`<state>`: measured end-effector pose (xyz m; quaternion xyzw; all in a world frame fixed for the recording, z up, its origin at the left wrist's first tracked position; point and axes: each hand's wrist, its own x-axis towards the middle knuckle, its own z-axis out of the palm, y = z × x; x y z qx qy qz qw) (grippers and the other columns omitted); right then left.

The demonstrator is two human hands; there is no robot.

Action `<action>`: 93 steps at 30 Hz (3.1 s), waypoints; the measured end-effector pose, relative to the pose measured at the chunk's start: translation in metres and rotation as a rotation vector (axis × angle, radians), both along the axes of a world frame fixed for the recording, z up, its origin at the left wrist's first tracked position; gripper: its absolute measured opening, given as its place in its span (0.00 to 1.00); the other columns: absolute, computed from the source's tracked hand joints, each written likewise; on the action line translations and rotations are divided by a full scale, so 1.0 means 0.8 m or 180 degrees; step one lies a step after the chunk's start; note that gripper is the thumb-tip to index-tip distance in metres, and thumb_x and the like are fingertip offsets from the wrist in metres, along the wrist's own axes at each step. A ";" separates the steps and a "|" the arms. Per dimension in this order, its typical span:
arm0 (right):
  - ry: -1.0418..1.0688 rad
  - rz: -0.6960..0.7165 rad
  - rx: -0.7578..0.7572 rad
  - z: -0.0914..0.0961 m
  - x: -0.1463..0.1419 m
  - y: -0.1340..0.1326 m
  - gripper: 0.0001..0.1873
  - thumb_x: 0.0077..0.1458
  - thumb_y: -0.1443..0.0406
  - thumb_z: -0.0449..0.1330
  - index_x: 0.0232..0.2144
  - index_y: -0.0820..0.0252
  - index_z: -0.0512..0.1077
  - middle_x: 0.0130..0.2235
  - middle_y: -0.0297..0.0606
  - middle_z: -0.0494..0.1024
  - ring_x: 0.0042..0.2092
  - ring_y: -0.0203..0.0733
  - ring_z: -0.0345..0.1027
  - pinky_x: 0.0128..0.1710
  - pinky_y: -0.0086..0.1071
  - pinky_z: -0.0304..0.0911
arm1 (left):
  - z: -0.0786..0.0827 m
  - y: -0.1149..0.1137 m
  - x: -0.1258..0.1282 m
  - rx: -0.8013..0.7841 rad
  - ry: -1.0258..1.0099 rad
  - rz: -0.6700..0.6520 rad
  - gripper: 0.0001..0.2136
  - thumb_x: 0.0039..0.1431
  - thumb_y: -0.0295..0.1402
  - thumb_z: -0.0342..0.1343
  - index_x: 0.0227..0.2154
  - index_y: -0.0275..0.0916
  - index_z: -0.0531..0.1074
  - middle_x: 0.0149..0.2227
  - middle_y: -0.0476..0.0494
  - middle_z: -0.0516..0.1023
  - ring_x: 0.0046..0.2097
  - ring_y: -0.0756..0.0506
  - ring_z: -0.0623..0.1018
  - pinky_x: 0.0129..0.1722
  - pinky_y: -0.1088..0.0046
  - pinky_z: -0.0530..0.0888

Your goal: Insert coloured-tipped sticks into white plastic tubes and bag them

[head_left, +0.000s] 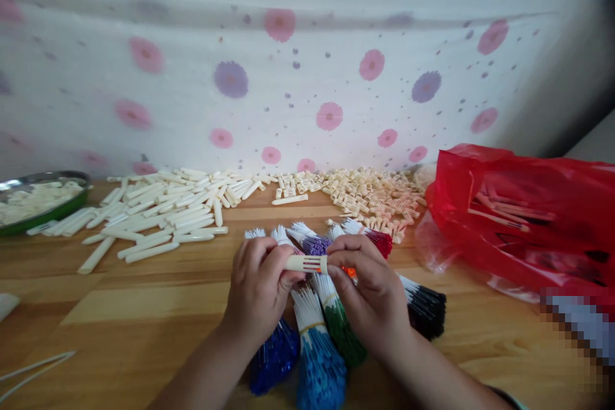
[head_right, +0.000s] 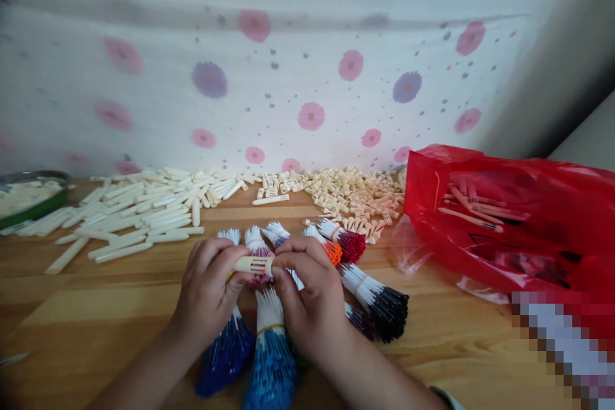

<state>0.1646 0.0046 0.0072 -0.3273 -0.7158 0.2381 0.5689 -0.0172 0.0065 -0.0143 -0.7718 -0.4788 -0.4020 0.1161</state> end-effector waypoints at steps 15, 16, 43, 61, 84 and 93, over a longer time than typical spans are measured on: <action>0.1969 0.0510 -0.2014 -0.017 -0.018 0.008 0.04 0.44 0.67 0.66 0.20 0.57 0.76 0.35 0.35 0.71 0.39 0.38 0.65 0.42 0.30 0.59 | -0.005 -0.001 0.003 0.0091 0.0315 0.0275 0.19 0.62 0.46 0.43 0.36 0.37 0.72 0.35 0.41 0.66 0.37 0.41 0.66 0.39 0.63 0.63; 0.1962 0.0521 -0.2026 -0.016 -0.017 0.008 0.04 0.44 0.67 0.66 0.20 0.57 0.76 0.34 0.35 0.71 0.39 0.38 0.64 0.42 0.30 0.59 | -0.005 -0.001 0.003 0.0096 0.0317 0.0261 0.19 0.63 0.45 0.43 0.37 0.37 0.72 0.35 0.41 0.66 0.37 0.41 0.66 0.39 0.63 0.63; 0.1703 0.0339 -0.1638 -0.018 -0.003 0.010 0.04 0.49 0.65 0.62 0.29 0.55 0.78 0.41 0.37 0.74 0.47 0.43 0.65 0.50 0.38 0.57 | -0.004 0.010 -0.003 -0.0819 -0.0434 -0.0047 0.15 0.63 0.42 0.44 0.33 0.37 0.70 0.35 0.42 0.68 0.39 0.43 0.69 0.38 0.67 0.66; -0.3383 0.0367 -0.0417 -0.022 -0.036 -0.044 0.05 0.52 0.72 0.57 0.30 0.60 0.73 0.31 0.37 0.75 0.36 0.41 0.67 0.35 0.30 0.57 | 0.004 0.016 -0.032 -0.4007 -0.0693 -0.0739 0.08 0.48 0.38 0.55 0.26 0.38 0.71 0.18 0.50 0.73 0.20 0.47 0.74 0.18 0.78 0.65; -0.1879 0.0350 -0.0036 -0.030 0.011 -0.058 0.09 0.49 0.77 0.54 0.27 0.60 0.70 0.29 0.38 0.72 0.34 0.40 0.64 0.33 0.31 0.60 | 0.001 0.012 -0.013 -0.4430 -0.0666 -0.1452 0.08 0.39 0.27 0.58 0.26 0.40 0.77 0.21 0.52 0.75 0.20 0.50 0.71 0.17 0.80 0.64; -0.1141 0.0428 -0.0532 0.000 0.052 -0.057 0.07 0.50 0.75 0.56 0.27 0.60 0.70 0.27 0.34 0.72 0.30 0.35 0.66 0.29 0.27 0.60 | 0.004 0.021 -0.036 -0.4344 -0.0934 -0.1253 0.05 0.42 0.30 0.58 0.26 0.38 0.77 0.23 0.50 0.76 0.19 0.52 0.70 0.17 0.79 0.66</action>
